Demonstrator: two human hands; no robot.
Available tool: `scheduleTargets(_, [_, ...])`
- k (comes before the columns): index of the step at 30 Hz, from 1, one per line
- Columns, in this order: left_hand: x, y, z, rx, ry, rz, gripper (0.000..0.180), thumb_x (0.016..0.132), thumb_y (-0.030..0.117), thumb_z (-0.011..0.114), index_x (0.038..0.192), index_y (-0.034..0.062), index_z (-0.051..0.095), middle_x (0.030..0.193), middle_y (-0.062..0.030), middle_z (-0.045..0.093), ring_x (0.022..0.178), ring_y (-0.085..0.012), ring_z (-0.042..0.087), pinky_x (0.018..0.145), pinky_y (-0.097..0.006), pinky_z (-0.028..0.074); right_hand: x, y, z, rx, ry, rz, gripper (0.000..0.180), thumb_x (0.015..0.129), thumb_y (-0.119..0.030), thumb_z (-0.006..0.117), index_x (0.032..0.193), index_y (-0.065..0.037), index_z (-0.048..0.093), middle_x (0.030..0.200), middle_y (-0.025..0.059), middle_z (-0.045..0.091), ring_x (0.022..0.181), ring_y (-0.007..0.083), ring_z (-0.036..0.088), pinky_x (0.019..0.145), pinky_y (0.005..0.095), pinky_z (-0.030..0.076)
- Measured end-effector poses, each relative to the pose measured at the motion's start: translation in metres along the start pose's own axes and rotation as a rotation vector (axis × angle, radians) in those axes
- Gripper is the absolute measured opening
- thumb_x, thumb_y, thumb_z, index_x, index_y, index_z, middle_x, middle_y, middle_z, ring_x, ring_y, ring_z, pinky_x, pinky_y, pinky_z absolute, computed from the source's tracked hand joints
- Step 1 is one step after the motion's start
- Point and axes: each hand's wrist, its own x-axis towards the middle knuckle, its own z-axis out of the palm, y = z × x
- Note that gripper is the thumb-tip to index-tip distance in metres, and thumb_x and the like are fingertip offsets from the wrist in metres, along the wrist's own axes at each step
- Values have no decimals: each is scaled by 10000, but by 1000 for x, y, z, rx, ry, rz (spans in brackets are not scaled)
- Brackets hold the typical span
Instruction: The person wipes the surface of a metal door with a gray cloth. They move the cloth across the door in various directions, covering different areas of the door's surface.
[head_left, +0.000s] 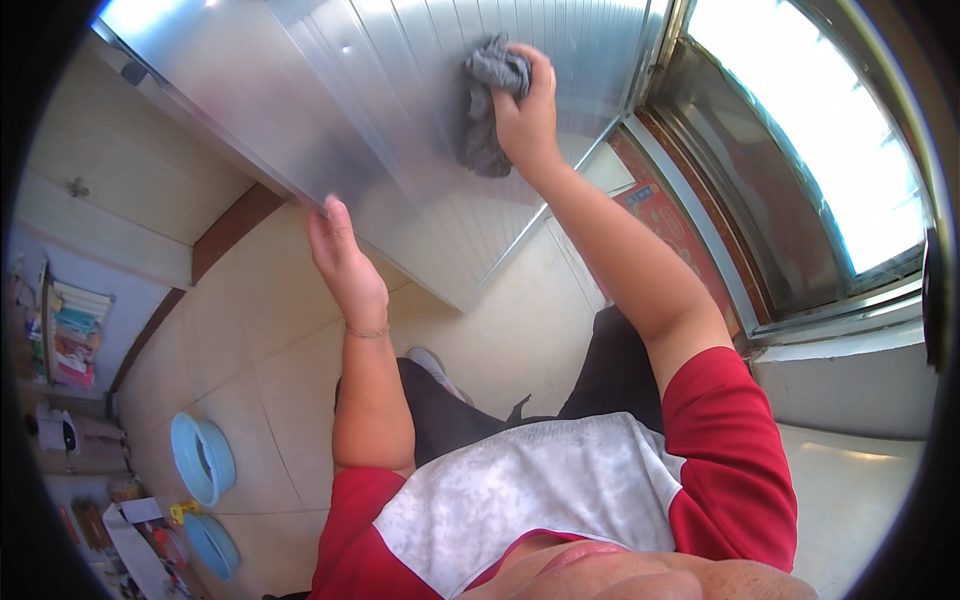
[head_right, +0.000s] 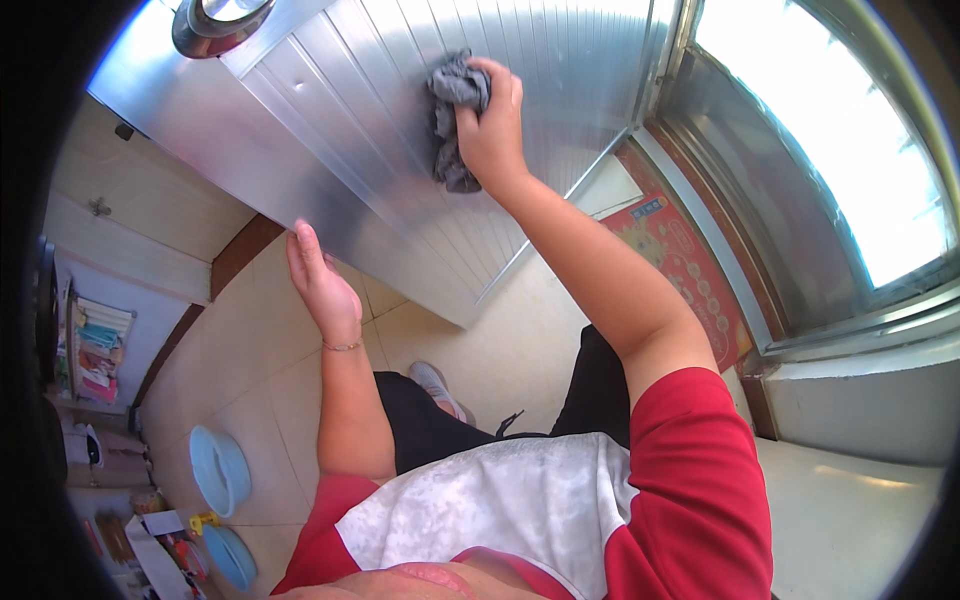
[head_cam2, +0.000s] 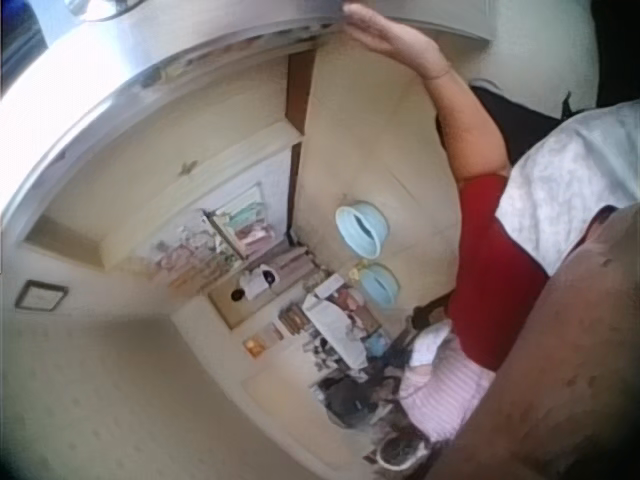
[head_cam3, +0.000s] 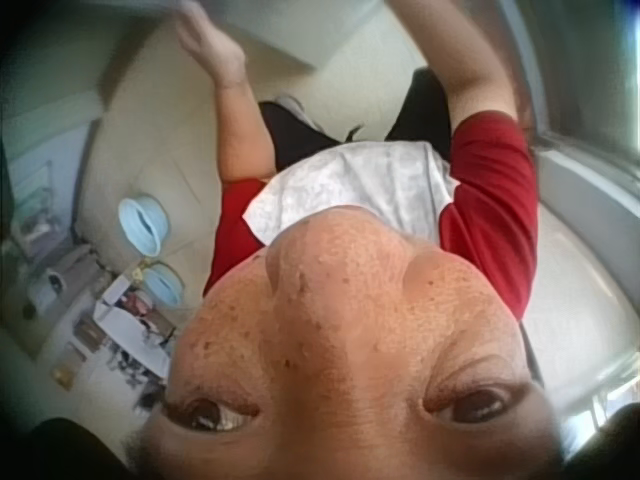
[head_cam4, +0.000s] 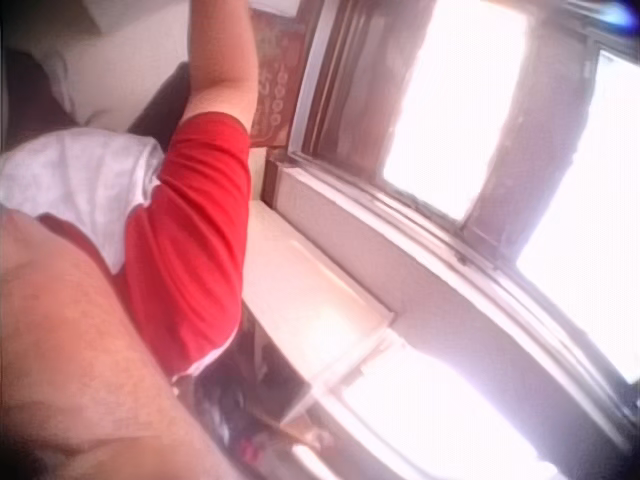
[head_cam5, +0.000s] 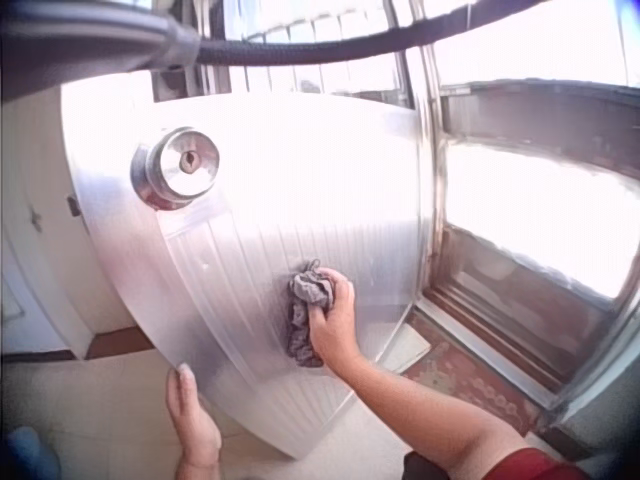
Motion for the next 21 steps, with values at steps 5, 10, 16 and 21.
scheduleTargets(5, [-5, -1, -5, 72, -64, 4, 325, 998, 333, 505, 1137, 43, 551, 998, 44, 530, 898, -42, 446, 785, -216, 356, 71, -57, 21, -38, 199, -88, 439, 765, -25, 568, 1195, -76, 496, 1111, 202, 472, 1054, 409, 463, 933, 438, 403])
scheduleTargets(10, [-9, -2, 3, 80, -16, 56, 345, 997, 350, 500, 1147, 41, 538, 935, 78, 494, 777, -14, 384, 665, -193, 312, 63, -103, 29, -103, 128, -211, 536, 753, 34, 547, 1276, -11, 442, 1180, 252, 497, 1106, 419, 469, 973, 455, 372])
scheduleTargets(16, [-11, -9, -3, 75, 15, -56, 354, 993, 362, 503, 1151, 47, 529, 1000, 56, 526, 828, -10, 410, 689, -181, 322, 12, -124, 36, 23, -81, -463, 569, 614, 2, 662, 1154, -142, 552, 1144, 129, 517, 1019, 347, 497, 861, 411, 443])
scheduleTargets(21, [-7, -4, -3, 42, -42, 11, 321, 1007, 340, 479, 1136, 49, 525, 1023, 34, 534, 909, -41, 456, 790, -212, 365, 18, -92, 30, -131, -52, -654, 585, 614, 2, 678, 1160, -180, 574, 1179, 95, 522, 997, 320, 532, 820, 395, 471])
